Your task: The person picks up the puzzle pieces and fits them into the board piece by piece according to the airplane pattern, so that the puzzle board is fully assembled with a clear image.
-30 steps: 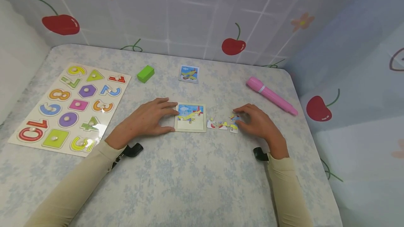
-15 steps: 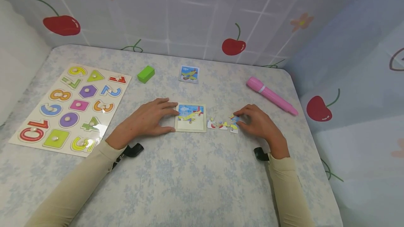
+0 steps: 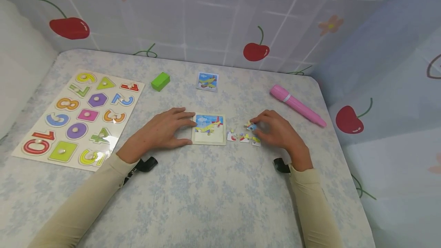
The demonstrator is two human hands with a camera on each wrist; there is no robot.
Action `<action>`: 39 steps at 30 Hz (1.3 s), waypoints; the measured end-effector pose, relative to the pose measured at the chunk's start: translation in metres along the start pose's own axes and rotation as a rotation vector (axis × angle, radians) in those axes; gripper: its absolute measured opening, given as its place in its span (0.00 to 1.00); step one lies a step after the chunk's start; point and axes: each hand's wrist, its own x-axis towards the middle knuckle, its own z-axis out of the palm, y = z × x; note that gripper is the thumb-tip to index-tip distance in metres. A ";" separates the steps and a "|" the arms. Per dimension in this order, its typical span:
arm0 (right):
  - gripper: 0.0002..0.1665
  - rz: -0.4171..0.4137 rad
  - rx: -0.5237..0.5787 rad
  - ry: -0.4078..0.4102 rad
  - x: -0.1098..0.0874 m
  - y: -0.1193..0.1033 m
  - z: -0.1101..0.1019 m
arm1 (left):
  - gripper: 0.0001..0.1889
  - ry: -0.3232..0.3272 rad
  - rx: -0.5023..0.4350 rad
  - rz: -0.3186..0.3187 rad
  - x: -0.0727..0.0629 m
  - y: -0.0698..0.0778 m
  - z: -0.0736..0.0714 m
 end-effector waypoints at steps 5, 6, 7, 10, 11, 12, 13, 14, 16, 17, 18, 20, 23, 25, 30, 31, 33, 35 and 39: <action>0.18 -0.042 0.010 0.005 0.008 -0.009 0.001 | 0.33 0.003 -0.003 0.002 0.000 -0.001 0.001; 0.18 -0.046 0.010 0.003 0.010 -0.010 0.001 | 0.33 0.004 -0.003 0.003 0.000 -0.001 0.001; 0.18 -0.049 0.014 0.001 0.012 -0.012 0.001 | 0.33 0.005 -0.004 0.004 -0.001 -0.001 0.002; 0.18 -0.057 0.031 -0.006 0.017 -0.017 0.003 | 0.33 0.001 -0.007 0.001 -0.001 -0.002 0.002; 0.18 -0.059 0.035 -0.008 0.019 -0.019 0.004 | 0.33 -0.002 -0.007 0.000 0.000 -0.002 0.002; 0.18 -0.065 0.036 -0.009 0.021 -0.021 0.004 | 0.33 -0.005 -0.007 -0.001 0.000 -0.002 0.002; 0.18 -0.069 0.035 -0.010 0.023 -0.023 0.005 | 0.33 -0.008 -0.005 -0.005 0.000 -0.002 0.001; 0.18 -0.075 0.032 -0.011 0.025 -0.025 0.005 | 0.33 -0.012 -0.004 -0.008 0.000 -0.002 0.001; 0.18 -0.088 0.024 -0.014 0.029 -0.029 0.006 | 0.33 -0.015 -0.001 -0.009 0.000 -0.002 0.001; 0.18 -0.094 0.021 -0.015 0.031 -0.031 0.007 | 0.33 -0.013 0.002 -0.007 0.000 -0.002 0.001; 0.18 -0.100 0.020 -0.017 0.033 -0.034 0.007 | 0.33 -0.013 0.002 -0.008 0.000 -0.002 0.001; 0.18 -0.109 0.020 -0.021 0.037 -0.037 0.008 | 0.33 -0.012 -0.001 -0.006 0.000 -0.002 0.000; 0.19 -0.126 0.019 -0.027 0.043 -0.043 0.010 | 0.33 -0.011 -0.006 -0.003 0.000 -0.001 0.000; 0.19 -0.135 0.012 -0.031 0.046 -0.046 0.011 | 0.33 -0.012 -0.009 -0.004 0.000 -0.001 -0.001; 0.19 -0.133 0.019 -0.057 0.052 -0.050 0.016 | 0.33 -0.005 -0.001 -0.002 0.000 -0.001 0.000; 0.19 -0.131 0.025 -0.064 0.053 -0.051 0.016 | 0.33 -0.004 0.001 -0.001 0.000 -0.001 0.000; 0.19 -0.129 0.037 -0.078 0.055 -0.052 0.018 | 0.34 -0.003 0.001 -0.002 0.000 -0.001 0.000; 0.19 -0.131 0.045 -0.092 0.056 -0.054 0.020 | 0.34 -0.007 -0.001 -0.006 0.001 0.000 0.000; 0.19 -0.143 0.039 -0.113 0.059 -0.057 0.025 | 0.33 -0.013 -0.005 -0.010 0.001 0.000 0.000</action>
